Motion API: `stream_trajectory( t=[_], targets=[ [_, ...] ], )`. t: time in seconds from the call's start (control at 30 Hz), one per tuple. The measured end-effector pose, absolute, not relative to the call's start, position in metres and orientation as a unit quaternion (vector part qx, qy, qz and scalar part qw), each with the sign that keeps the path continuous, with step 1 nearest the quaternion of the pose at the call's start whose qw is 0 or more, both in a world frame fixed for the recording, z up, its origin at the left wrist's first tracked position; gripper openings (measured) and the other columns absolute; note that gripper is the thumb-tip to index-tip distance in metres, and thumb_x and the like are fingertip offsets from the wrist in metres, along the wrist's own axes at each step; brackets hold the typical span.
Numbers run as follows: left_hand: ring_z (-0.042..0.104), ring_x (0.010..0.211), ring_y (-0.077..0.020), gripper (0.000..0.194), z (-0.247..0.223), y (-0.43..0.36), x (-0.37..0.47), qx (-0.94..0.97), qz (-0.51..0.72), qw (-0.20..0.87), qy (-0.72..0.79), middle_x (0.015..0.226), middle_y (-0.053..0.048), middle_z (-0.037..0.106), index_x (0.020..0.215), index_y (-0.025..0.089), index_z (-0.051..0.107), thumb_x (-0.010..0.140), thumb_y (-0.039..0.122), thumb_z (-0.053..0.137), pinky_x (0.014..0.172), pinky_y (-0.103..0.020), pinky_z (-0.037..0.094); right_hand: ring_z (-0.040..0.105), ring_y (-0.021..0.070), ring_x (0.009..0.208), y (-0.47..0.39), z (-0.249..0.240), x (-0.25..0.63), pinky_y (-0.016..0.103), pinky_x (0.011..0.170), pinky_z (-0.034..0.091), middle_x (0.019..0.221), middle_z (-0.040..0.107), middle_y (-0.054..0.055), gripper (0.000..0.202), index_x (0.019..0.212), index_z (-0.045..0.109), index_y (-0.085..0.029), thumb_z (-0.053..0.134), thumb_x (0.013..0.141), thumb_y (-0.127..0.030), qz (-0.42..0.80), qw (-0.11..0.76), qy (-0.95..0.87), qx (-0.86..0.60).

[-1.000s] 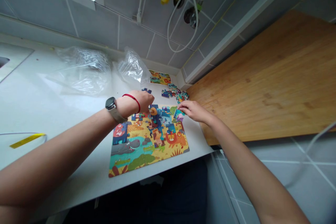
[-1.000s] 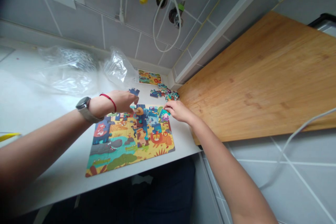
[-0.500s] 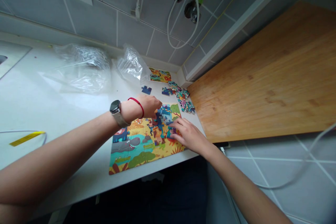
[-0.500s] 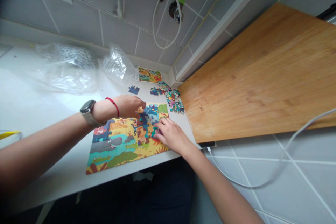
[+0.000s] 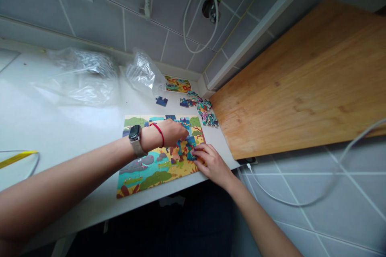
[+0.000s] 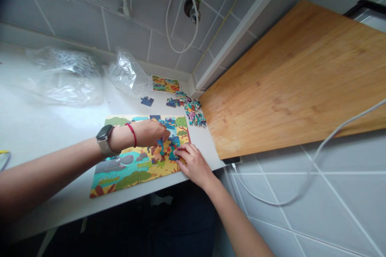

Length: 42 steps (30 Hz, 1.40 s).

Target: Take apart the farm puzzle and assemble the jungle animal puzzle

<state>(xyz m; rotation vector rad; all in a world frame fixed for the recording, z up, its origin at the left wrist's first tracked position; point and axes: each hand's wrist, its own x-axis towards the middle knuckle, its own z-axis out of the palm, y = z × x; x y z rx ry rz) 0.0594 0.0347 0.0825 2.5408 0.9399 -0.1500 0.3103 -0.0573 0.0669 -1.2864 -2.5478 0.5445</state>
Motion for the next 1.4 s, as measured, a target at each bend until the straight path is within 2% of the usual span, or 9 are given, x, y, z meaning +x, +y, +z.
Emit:
stream_trajectory(
  t=[0.27,0.37,0.47,0.57,0.77,0.93,1.1,1.4],
  targets=[
    [0.074,0.098,-0.0292,0.027,0.079,0.034,0.061,0.920,-0.051,0.185,0.342,0.106,-0.013,0.077,0.114,0.022,0.072,0.087,0.022,0.075,0.082,-0.037,0.056,0.065,0.0263,0.123,-0.059,0.060,0.311,0.048,0.107,0.056,0.131,0.069,0.010,0.033,0.120,0.075,-0.026,0.062,0.094,-0.011,0.218,0.143,-0.883,-0.391],
    [0.074,0.099,-0.0307,0.037,0.075,0.034,0.062,0.923,-0.044,0.187,0.334,0.106,-0.014,0.077,0.122,0.023,0.071,0.085,0.021,0.076,0.081,-0.037,0.056,0.063,0.0268,0.128,-0.056,0.060,0.311,0.049,0.110,0.054,0.137,0.067,0.011,0.033,0.120,0.075,-0.026,0.064,0.092,-0.011,0.220,0.148,-0.881,-0.392],
    [0.074,0.101,-0.0298,0.052,0.072,0.037,0.061,0.923,-0.040,0.193,0.332,0.110,-0.013,0.077,0.132,0.027,0.066,0.082,0.022,0.080,0.082,-0.035,0.056,0.065,0.0267,0.126,-0.052,0.060,0.312,0.049,0.109,0.055,0.135,0.070,0.010,0.031,0.118,0.075,-0.027,0.066,0.093,-0.012,0.228,0.150,-0.882,-0.384],
    [0.073,0.104,-0.0286,0.057,0.071,0.038,0.061,0.918,-0.053,0.200,0.339,0.113,-0.012,0.077,0.133,0.028,0.066,0.079,0.023,0.083,0.084,-0.033,0.055,0.066,0.0263,0.125,-0.049,0.061,0.313,0.048,0.108,0.056,0.131,0.072,0.010,0.028,0.118,0.075,-0.026,0.067,0.094,-0.013,0.234,0.152,-0.884,-0.375],
    [0.072,0.105,-0.0304,0.047,0.074,0.036,0.061,0.919,-0.041,0.203,0.337,0.115,-0.014,0.076,0.131,0.025,0.068,0.085,0.021,0.077,0.085,-0.036,0.055,0.066,0.0264,0.124,-0.046,0.062,0.313,0.047,0.106,0.057,0.130,0.072,0.010,0.027,0.118,0.076,-0.025,0.067,0.095,-0.015,0.228,0.150,-0.891,-0.363],
    [0.072,0.103,-0.0271,0.050,0.076,0.036,0.061,0.908,-0.042,0.217,0.356,0.113,-0.011,0.077,0.129,0.027,0.069,0.081,0.022,0.080,0.085,-0.033,0.054,0.066,0.0277,0.123,-0.048,0.061,0.310,0.050,0.105,0.057,0.129,0.072,0.010,0.025,0.118,0.076,-0.027,0.070,0.095,-0.020,0.222,0.145,-0.894,-0.361],
    [0.072,0.106,-0.0304,0.049,0.075,0.036,0.061,0.913,-0.054,0.207,0.348,0.116,-0.013,0.076,0.132,0.026,0.068,0.084,0.020,0.076,0.083,-0.035,0.055,0.067,0.0274,0.118,-0.049,0.058,0.307,0.049,0.103,0.058,0.124,0.074,0.009,0.022,0.117,0.077,-0.028,0.071,0.096,-0.026,0.223,0.159,-0.886,-0.374],
    [0.071,0.109,-0.0311,0.053,0.075,0.036,0.060,0.916,-0.069,0.195,0.343,0.118,-0.014,0.076,0.135,0.027,0.066,0.084,0.024,0.078,0.085,-0.036,0.054,0.069,0.0262,0.111,-0.049,0.054,0.313,0.045,0.097,0.060,0.119,0.076,0.010,0.021,0.115,0.077,-0.025,0.074,0.094,-0.026,0.227,0.197,-0.884,-0.358]
  ],
)
